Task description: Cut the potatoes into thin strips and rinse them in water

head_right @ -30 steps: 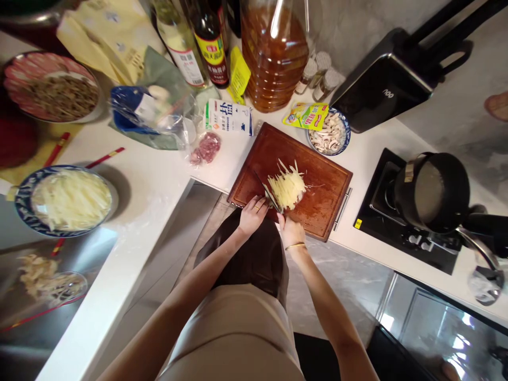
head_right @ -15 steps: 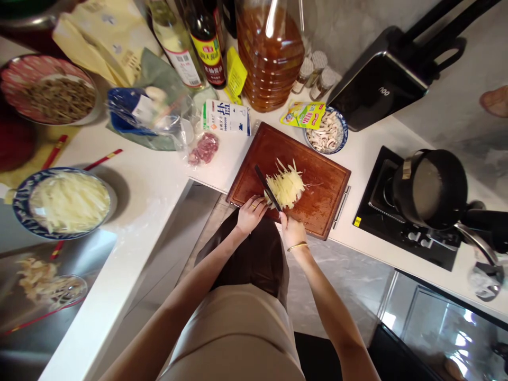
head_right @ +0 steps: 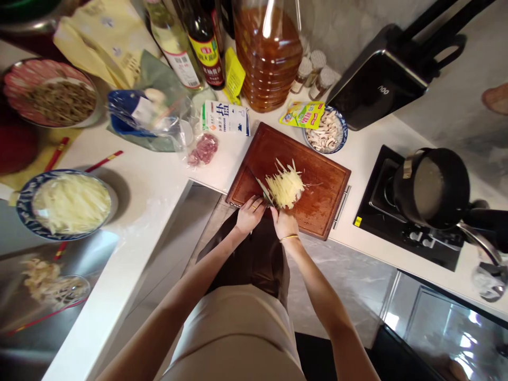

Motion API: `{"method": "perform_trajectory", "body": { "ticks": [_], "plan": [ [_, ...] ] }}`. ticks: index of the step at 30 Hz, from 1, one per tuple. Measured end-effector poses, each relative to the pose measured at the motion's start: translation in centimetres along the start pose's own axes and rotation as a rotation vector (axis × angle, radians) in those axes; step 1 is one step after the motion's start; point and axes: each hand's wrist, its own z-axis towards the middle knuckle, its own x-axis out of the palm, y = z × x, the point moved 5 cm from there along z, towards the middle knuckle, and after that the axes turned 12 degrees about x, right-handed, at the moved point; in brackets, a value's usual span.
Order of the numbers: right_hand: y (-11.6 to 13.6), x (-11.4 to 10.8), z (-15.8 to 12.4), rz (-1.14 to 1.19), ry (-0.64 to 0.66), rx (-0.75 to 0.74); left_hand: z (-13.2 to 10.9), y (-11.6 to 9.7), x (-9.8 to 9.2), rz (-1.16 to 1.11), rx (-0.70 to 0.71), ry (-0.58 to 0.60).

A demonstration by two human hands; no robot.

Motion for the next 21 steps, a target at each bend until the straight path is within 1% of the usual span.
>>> {"method": "perform_trajectory", "body": {
  "ticks": [3, 6, 8, 11, 17, 21],
  "plan": [
    [-0.2, 0.2, 1.0, 0.128, -0.018, -0.017, 0.1, 0.0, -0.1, 0.008, 0.008, 0.003],
    [-1.3, -0.1, 1.2, 0.198, -0.056, -0.024, 0.0, -0.1, -0.1, 0.006, -0.003, 0.008],
    [-1.9, -0.3, 0.9, 0.184, -0.072, -0.039, -0.1, 0.0, 0.0, 0.002, -0.016, 0.008],
    [-2.3, -0.6, -0.2, 0.115, -0.062, -0.066, -0.3, 0.0, 0.2, -0.004, -0.030, 0.002],
    [-2.5, -0.2, -1.4, -0.003, 0.011, -0.014, -0.4, 0.1, 0.3, -0.020, -0.045, -0.007],
    [-2.4, -0.4, -1.6, -0.009, 0.012, -0.028, -0.4, 0.1, 0.3, -0.030, -0.055, -0.008]
  ]
}}
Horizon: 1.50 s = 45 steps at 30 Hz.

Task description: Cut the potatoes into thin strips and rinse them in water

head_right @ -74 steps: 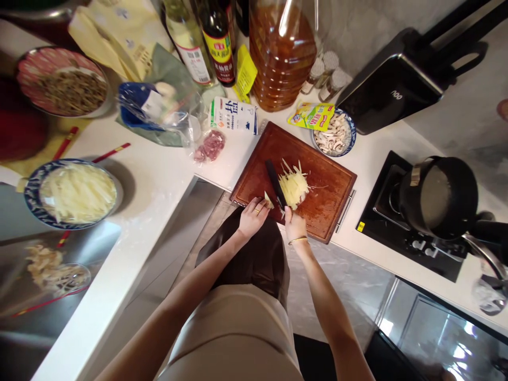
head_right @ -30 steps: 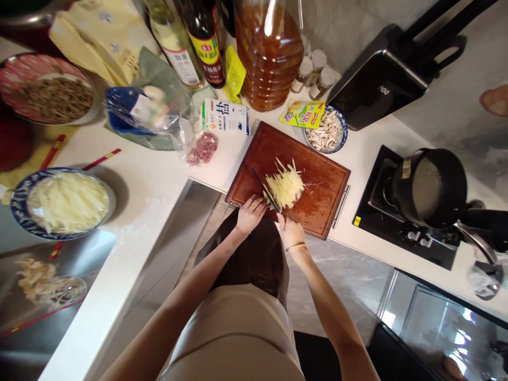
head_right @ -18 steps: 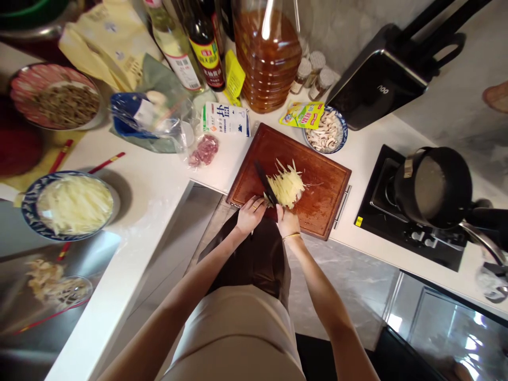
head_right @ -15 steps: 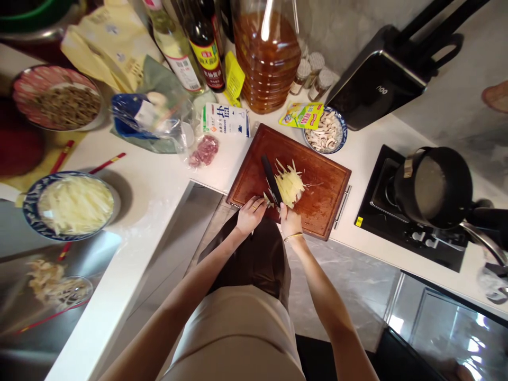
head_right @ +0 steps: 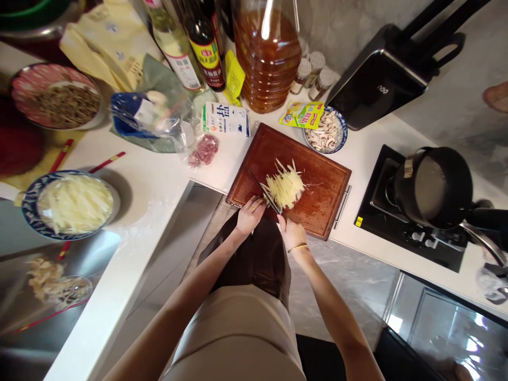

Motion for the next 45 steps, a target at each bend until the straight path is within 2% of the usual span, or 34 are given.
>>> {"method": "perform_trajectory", "body": {
  "ticks": [7, 12, 16, 20, 26, 30, 38, 45],
  "plan": [
    [0.1, -0.1, -0.3, -0.023, 0.009, 0.006, 0.1, 0.0, -0.1, 0.001, 0.020, 0.006],
    [1.3, 0.5, 0.4, -0.063, 0.021, 0.038, 0.2, 0.0, -0.3, 0.023, 0.057, 0.008],
    [1.7, 0.9, 1.6, 0.050, 0.003, 0.020, 0.1, 0.1, -0.2, 0.024, 0.062, 0.021],
    [1.0, 0.7, 1.8, 0.133, -0.033, 0.011, 0.1, 0.1, -0.1, 0.016, 0.045, 0.014],
    [0.3, 0.4, 0.1, 0.102, -0.022, 0.005, 0.3, 0.1, -0.6, -0.029, -0.013, -0.012],
    [0.5, 0.6, -0.4, 0.071, -0.016, 0.012, 0.3, 0.1, -0.8, -0.032, 0.005, -0.016],
    [0.7, 0.9, 0.0, 0.047, -0.016, 0.004, 0.0, 0.3, -0.2, -0.024, 0.005, 0.016],
    [2.0, 1.2, 1.2, 0.012, -0.015, 0.041, 0.1, 0.2, -0.2, -0.019, 0.026, 0.015]
  ]
}}
